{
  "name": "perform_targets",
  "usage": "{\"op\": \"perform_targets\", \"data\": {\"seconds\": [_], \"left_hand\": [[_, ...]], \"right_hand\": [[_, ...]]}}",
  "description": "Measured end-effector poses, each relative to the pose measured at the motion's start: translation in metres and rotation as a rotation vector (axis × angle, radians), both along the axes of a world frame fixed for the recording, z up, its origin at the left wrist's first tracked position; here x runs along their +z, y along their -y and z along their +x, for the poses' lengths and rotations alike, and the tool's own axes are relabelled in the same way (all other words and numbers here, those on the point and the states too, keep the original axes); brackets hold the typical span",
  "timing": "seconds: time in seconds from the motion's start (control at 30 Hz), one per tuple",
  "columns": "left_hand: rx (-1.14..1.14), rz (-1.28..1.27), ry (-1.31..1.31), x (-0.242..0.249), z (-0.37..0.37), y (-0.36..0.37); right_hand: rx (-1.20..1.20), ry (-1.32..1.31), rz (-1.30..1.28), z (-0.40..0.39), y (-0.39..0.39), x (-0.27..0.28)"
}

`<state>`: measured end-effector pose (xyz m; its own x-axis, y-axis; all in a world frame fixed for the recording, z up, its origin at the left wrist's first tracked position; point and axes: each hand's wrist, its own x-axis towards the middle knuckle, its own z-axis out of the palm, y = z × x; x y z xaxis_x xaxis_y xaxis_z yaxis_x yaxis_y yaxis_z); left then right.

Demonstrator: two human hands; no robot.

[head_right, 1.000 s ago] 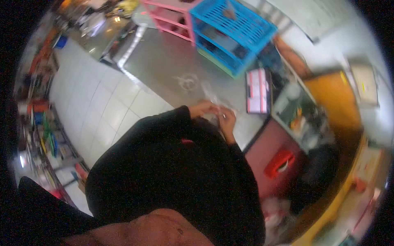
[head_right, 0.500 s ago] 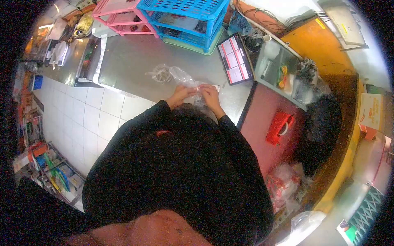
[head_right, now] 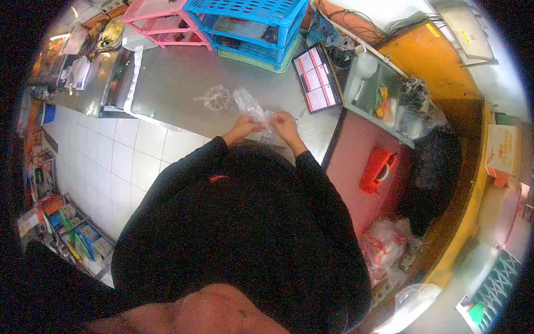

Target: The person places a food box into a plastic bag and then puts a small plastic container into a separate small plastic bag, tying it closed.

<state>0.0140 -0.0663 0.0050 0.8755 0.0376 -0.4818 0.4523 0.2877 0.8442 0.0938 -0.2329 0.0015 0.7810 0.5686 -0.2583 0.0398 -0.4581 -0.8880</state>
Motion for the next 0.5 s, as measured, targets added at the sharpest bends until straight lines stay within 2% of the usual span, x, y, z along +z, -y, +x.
{"op": "perform_targets", "data": {"seconds": [0.03,0.1,0.2,0.23,0.3,0.37,0.43,0.47,0.5], "left_hand": [[0.0,-0.001,-0.001,-0.002,0.0,0.001],[0.053,-0.045,0.016,-0.004,0.001,0.003],[0.159,-0.103,0.001,-0.002,0.003,0.002],[0.164,-0.101,0.004,0.003,0.0,0.001],[-0.065,0.48,0.149,0.018,-0.001,0.001],[-0.013,0.417,0.212,0.024,0.0,0.0],[0.058,0.287,0.326,0.028,-0.001,-0.001],[0.044,0.285,0.322,0.031,-0.001,0.0],[0.091,0.353,0.384,0.034,0.002,0.003]], "right_hand": [[0.0,-0.001,-0.001,-0.001,-0.001,-0.001],[-0.095,-0.22,0.356,-0.002,-0.004,0.001],[-0.162,-0.325,0.465,-0.021,0.022,0.021],[-0.155,-0.324,0.466,-0.031,0.034,0.017],[-0.175,-0.342,0.332,-0.034,0.062,-0.003],[-0.232,-0.275,0.329,-0.02,0.075,0.008],[-0.236,-0.018,0.206,0.003,0.068,0.018],[-0.257,-0.055,0.235,0.007,0.051,0.05],[-0.186,0.029,0.21,0.009,0.033,0.079]]}}
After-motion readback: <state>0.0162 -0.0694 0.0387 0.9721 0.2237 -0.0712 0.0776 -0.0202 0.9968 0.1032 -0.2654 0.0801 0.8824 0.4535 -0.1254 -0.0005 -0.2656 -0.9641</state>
